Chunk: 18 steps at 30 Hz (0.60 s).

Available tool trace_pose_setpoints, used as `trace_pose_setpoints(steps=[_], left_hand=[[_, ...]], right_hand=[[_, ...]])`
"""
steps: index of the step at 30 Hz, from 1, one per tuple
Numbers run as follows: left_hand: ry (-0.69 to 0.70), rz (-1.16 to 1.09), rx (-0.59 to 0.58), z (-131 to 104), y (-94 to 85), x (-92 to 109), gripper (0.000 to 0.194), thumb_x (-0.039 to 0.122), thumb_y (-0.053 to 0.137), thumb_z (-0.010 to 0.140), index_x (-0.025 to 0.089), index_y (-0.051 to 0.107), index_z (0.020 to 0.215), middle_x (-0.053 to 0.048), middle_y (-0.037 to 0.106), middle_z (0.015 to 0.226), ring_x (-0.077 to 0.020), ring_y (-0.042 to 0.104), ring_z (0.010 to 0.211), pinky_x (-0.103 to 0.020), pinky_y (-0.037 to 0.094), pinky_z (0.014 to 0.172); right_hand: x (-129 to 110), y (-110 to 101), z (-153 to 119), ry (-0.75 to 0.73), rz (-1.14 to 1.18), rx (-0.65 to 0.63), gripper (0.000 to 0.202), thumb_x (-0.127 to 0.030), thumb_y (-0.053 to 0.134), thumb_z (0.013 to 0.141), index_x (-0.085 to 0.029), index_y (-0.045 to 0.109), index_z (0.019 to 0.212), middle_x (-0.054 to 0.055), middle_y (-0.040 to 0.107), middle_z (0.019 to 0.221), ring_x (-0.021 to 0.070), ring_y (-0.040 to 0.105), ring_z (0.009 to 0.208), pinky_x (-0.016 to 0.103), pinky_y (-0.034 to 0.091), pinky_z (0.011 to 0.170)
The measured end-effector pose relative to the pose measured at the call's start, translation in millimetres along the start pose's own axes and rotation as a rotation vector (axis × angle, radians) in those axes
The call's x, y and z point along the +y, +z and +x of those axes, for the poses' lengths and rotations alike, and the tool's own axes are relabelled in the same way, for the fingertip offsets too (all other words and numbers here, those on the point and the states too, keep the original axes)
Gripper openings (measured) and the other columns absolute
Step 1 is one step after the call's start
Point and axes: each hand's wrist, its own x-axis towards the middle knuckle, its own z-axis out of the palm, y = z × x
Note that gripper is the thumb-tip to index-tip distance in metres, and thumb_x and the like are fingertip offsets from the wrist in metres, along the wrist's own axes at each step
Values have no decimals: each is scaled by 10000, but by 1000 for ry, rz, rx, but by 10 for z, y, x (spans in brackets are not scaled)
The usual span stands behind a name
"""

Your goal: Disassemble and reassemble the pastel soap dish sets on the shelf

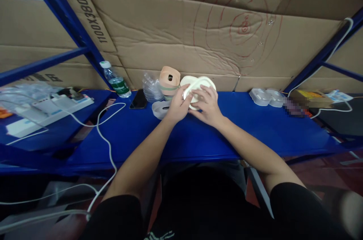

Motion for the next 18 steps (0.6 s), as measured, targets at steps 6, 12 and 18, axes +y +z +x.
trace_pose_setpoints(steps=[6, 12, 18], left_hand=[[-46, 120, -354, -148, 122, 192, 433, 312, 405, 1068, 187, 559, 1453, -104, 651, 1461, -229, 608, 1348, -392, 461, 1174], [-4, 460, -538, -260, 266, 278, 468, 314, 386, 1078, 247, 554, 1510, -89, 644, 1426, -255, 634, 1279, -400, 505, 1094], [-18, 669, -565, -204, 233, 274, 456, 327, 399, 1082, 252, 567, 1499, -91, 631, 1387, -257, 667, 1195, -348, 541, 967]], right_hand=[[409, -491, -98, 241, 175, -16, 455, -661, 740, 849, -298, 779, 1121, 94, 651, 1425, 348, 552, 1360, 556, 412, 1154], [869, -597, -328, 512, 539, -532, 608, -648, 834, 691, -195, 792, 1094, 81, 775, 1025, 236, 690, 880, 374, 548, 801], [880, -408, -389, 578, 497, -758, 417, -546, 812, 706, -180, 771, 901, 26, 769, 891, 221, 692, 867, 286, 499, 719]])
